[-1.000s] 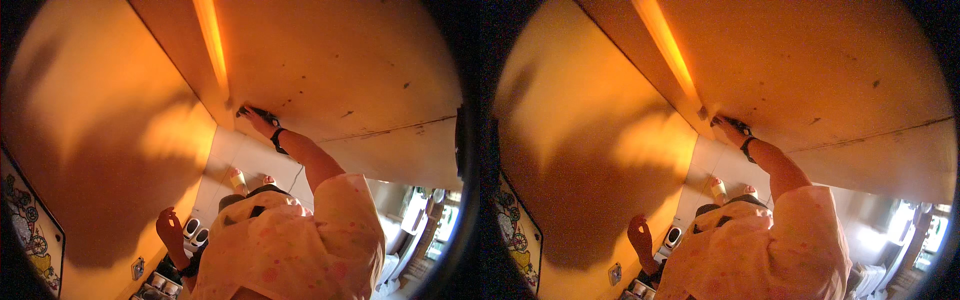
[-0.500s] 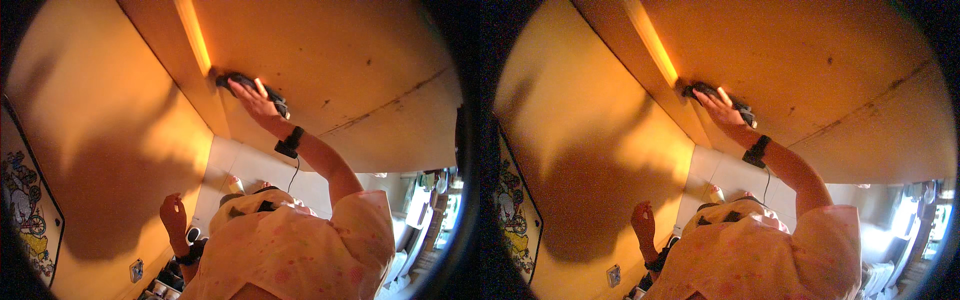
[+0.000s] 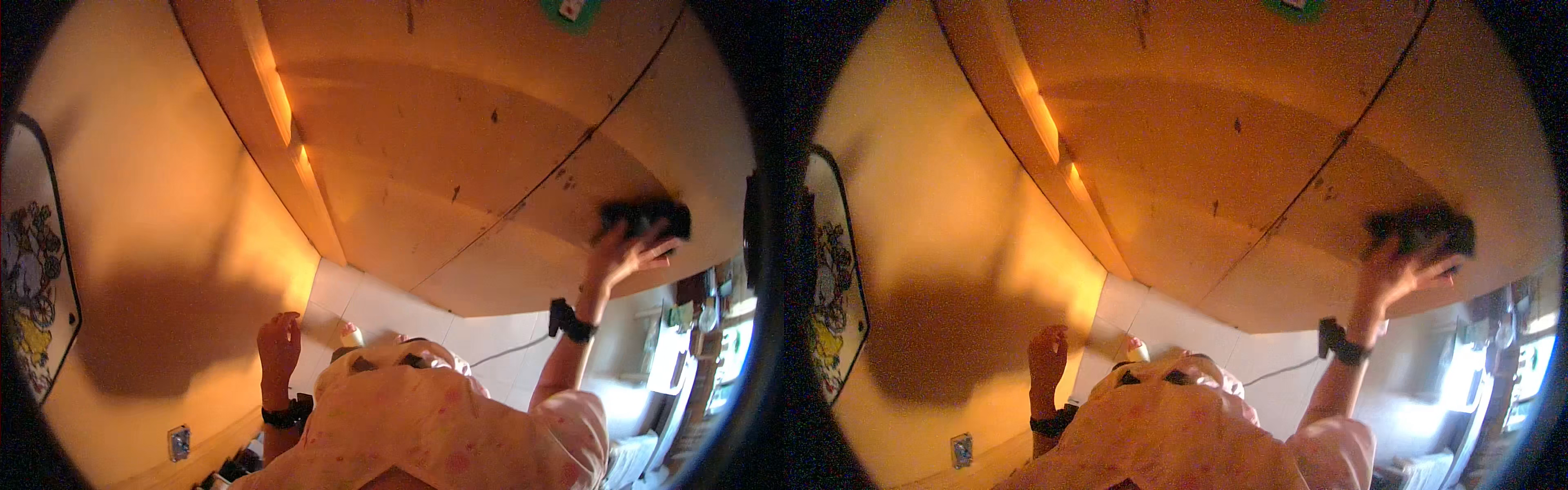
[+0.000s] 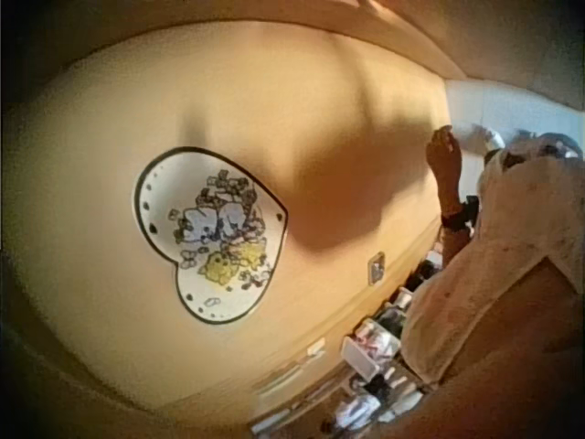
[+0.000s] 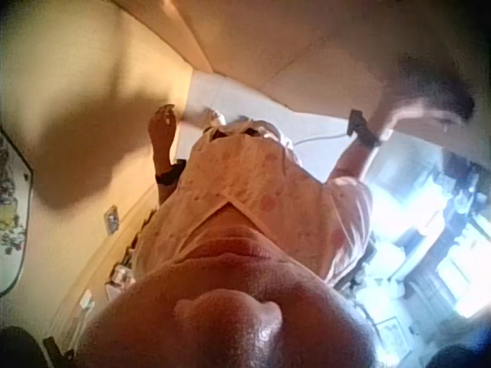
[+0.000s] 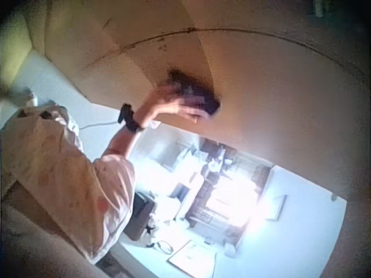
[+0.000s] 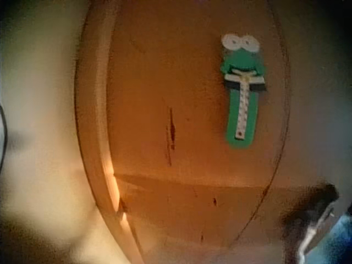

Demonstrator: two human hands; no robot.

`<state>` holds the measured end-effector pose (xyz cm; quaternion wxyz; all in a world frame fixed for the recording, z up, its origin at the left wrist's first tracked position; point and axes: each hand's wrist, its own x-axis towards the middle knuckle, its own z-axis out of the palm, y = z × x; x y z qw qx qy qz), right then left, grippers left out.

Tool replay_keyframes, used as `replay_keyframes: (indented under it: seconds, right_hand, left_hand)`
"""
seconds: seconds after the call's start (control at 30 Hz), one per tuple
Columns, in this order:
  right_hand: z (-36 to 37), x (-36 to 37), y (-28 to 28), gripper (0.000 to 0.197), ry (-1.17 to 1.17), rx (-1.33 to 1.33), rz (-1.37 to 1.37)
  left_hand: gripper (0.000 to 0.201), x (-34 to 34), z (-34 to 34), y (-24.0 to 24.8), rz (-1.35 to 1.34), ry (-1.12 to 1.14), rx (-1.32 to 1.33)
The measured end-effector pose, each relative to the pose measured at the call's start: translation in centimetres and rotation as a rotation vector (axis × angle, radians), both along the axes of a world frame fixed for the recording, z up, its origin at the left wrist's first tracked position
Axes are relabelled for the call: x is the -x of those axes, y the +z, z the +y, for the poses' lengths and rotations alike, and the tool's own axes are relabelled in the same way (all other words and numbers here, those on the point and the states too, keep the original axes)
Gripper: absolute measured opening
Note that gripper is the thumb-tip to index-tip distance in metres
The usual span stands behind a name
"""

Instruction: The person wipes a white bathroom door and frame with a cloth, washes the cloth in the sink, then carries the cloth to a living area where they wipe the surface and edges of a large wooden wardrobe.

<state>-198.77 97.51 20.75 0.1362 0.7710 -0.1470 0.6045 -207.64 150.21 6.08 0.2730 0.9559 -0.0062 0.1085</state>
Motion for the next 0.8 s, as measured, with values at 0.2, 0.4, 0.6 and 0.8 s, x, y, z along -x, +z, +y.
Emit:
replay_keyframes:
  seconds: [0.2,0.4,0.6,0.8]
  right_hand:
    - [-1.3,0.4,3.4,0.065,-0.003,-0.027,-0.239]
    - [8.5,-6.0,3.7,0.059,0.076,0.125,-0.205]
    - [23.8,-11.1,2.8,0.055,0.187,0.241,0.187]
    - [32.8,-16.2,3.0,0.054,0.341,0.290,0.276]
  left_hand:
    - [0.012,0.0,0.1,0.2,0.055,-0.002,-0.002]
    - [0.012,1.8,3.7,-4.2,-0.034,0.104,-0.039]
    - [0.013,1.5,8.5,-6.0,-0.064,0.134,0.065]
    - [0.011,0.8,12.5,-5.4,-0.058,0.192,0.055]
